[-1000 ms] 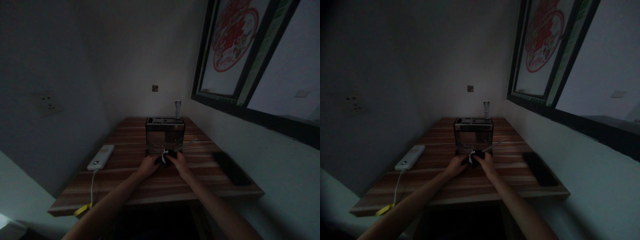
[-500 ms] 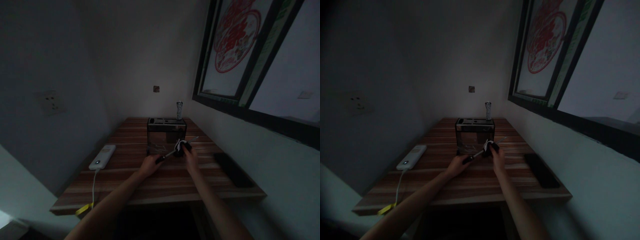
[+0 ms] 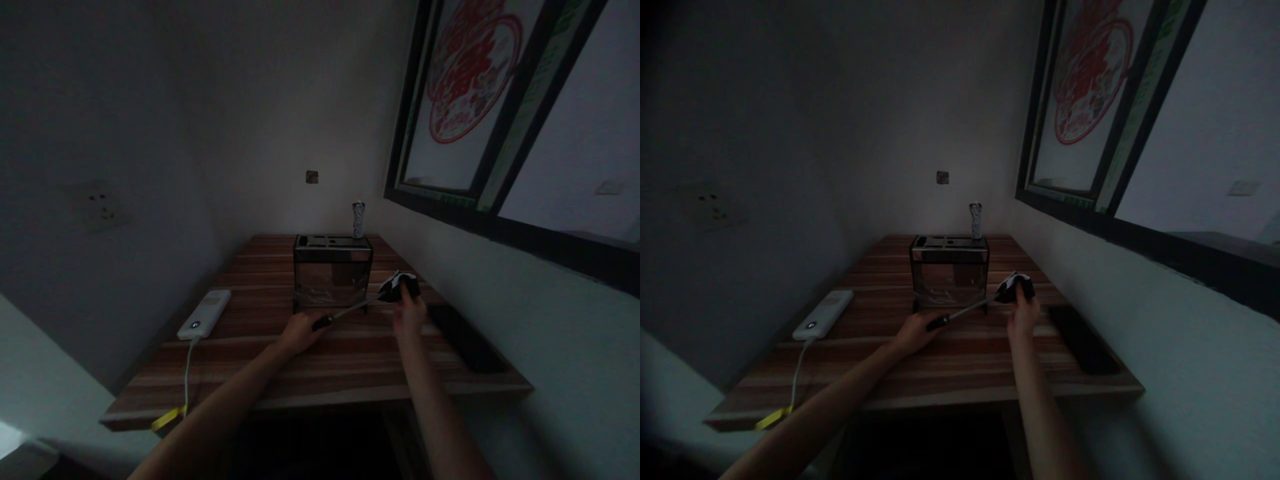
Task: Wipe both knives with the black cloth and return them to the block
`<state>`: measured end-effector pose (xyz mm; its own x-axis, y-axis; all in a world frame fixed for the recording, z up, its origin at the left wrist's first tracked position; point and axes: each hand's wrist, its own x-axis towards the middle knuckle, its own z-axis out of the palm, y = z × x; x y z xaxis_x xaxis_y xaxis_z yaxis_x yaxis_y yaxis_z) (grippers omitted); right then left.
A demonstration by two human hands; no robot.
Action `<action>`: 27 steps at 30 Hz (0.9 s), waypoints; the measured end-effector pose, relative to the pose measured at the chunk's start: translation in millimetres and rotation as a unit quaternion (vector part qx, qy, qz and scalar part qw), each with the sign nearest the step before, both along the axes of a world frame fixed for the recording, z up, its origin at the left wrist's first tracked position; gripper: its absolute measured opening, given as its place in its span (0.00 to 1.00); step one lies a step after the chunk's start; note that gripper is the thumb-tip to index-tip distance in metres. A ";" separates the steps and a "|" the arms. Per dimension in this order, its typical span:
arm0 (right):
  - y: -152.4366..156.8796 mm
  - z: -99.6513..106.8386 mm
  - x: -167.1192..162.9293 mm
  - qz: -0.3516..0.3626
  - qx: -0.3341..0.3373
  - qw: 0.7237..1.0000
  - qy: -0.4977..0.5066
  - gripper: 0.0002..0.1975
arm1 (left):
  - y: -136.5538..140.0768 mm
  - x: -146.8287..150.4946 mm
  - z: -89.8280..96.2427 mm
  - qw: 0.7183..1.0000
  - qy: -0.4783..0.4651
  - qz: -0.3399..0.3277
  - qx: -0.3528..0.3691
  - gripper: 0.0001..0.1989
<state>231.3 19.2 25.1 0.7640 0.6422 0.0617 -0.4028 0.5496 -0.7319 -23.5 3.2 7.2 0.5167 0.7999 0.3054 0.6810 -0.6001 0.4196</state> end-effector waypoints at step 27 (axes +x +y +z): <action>2.7 -9.2 27.2 0.027 -0.017 0.999 0.010 0.25 | -2.0 -20.7 26.7 0.999 0.034 -0.004 0.011 0.16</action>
<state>258.5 21.9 15.8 0.7289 0.6842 0.0246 -0.4460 0.5018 -0.7411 -44.1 1.3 33.9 0.5432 0.7893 0.2863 0.7030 -0.6139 0.3590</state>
